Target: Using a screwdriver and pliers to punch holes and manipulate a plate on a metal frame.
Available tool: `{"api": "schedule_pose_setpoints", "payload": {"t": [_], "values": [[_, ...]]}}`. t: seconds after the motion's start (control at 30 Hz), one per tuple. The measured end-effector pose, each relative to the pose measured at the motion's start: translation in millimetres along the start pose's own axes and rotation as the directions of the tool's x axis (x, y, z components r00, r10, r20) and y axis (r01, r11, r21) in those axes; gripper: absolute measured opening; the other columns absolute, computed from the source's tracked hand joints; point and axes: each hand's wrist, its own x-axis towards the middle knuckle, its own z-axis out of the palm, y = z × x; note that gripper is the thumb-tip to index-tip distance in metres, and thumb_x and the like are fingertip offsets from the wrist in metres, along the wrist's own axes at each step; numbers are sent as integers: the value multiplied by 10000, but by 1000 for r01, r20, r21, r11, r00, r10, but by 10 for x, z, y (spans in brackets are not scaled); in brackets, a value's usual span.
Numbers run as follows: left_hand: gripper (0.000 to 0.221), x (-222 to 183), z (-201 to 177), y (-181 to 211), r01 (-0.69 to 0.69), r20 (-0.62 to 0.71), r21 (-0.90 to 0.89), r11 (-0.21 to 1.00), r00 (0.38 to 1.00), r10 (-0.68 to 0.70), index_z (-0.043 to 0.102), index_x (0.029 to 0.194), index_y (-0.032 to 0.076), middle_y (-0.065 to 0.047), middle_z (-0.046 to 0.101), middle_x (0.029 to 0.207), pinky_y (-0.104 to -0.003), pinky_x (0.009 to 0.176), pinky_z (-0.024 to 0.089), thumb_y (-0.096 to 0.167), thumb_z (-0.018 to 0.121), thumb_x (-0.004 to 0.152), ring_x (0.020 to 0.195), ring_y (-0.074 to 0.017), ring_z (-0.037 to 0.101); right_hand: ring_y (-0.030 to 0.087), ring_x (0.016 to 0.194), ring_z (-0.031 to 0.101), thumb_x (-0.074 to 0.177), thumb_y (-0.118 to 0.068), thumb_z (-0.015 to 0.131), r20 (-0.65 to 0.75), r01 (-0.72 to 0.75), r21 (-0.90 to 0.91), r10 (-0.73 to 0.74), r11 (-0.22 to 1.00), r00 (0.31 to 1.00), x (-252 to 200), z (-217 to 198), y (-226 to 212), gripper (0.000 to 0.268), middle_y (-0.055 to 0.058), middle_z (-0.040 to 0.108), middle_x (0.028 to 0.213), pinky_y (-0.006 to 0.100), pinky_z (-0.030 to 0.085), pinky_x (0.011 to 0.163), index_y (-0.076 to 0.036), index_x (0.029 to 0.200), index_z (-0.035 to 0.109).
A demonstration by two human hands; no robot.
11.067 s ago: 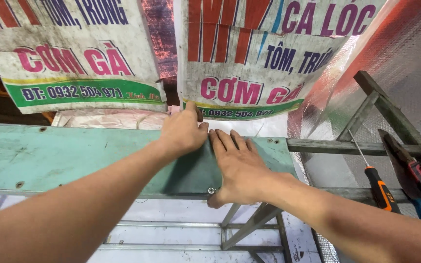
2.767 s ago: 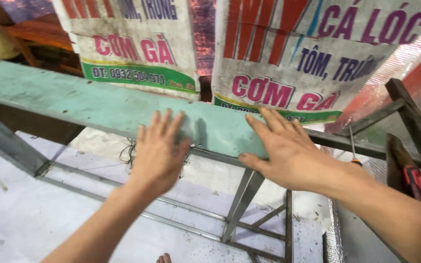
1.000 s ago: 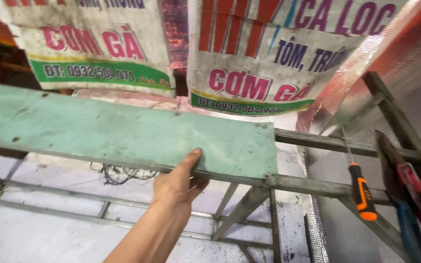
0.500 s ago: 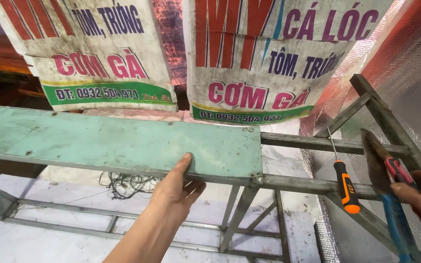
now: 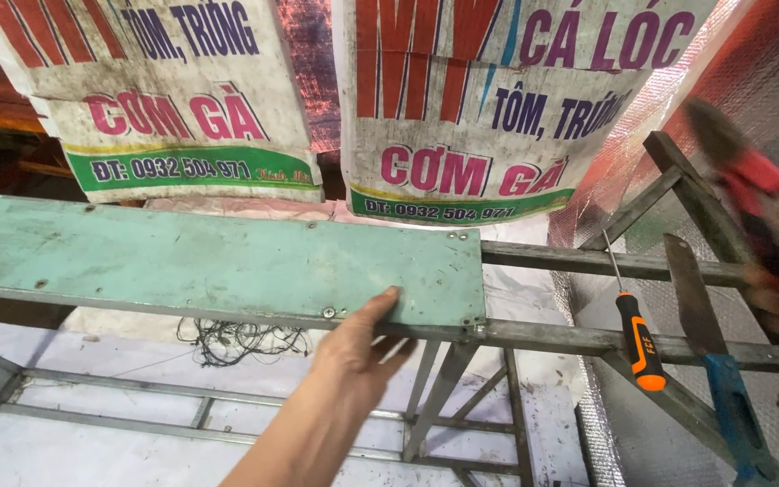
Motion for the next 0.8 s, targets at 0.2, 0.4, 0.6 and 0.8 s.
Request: {"api": "schedule_pose_setpoints", "payload": {"t": [0.2,0.4,0.6,0.8], "values": [[552,-16,105,-272,60,71,-48,997,996,-57,555,1278,-43,-253,703,1270,-581,826,629,137,809,822,1082,-417,696,269,742,562,969,-510,401,131,47,-53,-39,998,991,-1709,1401,-2020,564,121,638,913,421,474,613,-441,1512,537],[498,123,111,-423,-48,-10,-51,998,999,47,571,1197,-50,-239,710,1150,-501,743,657,146,798,800,931,-364,701,217,776,641,1001,-395,445,371,402,-166,-321,900,872,-1539,1825,-1912,564,70,709,880,364,529,712,-485,1557,435],[456,193,184,-519,-152,-77,-35,988,986,149,584,1130,-56,-226,715,1049,-435,673,682,154,789,781,805,-319,705,172,803,705,1028,-301,485,566,670,-158,-490,725,663,-1433,2089,-1960,622,27,767,852,315,573,794,-520,1595,351],[590,161,131,-540,-136,-79,97,986,987,143,610,1209,-43,-227,712,1098,-415,689,673,261,806,743,769,-336,740,170,633,481,1052,-349,479,594,571,-480,-232,666,770,-1341,1991,-2201,518,2,718,852,316,382,557,-602,1503,488]]}}
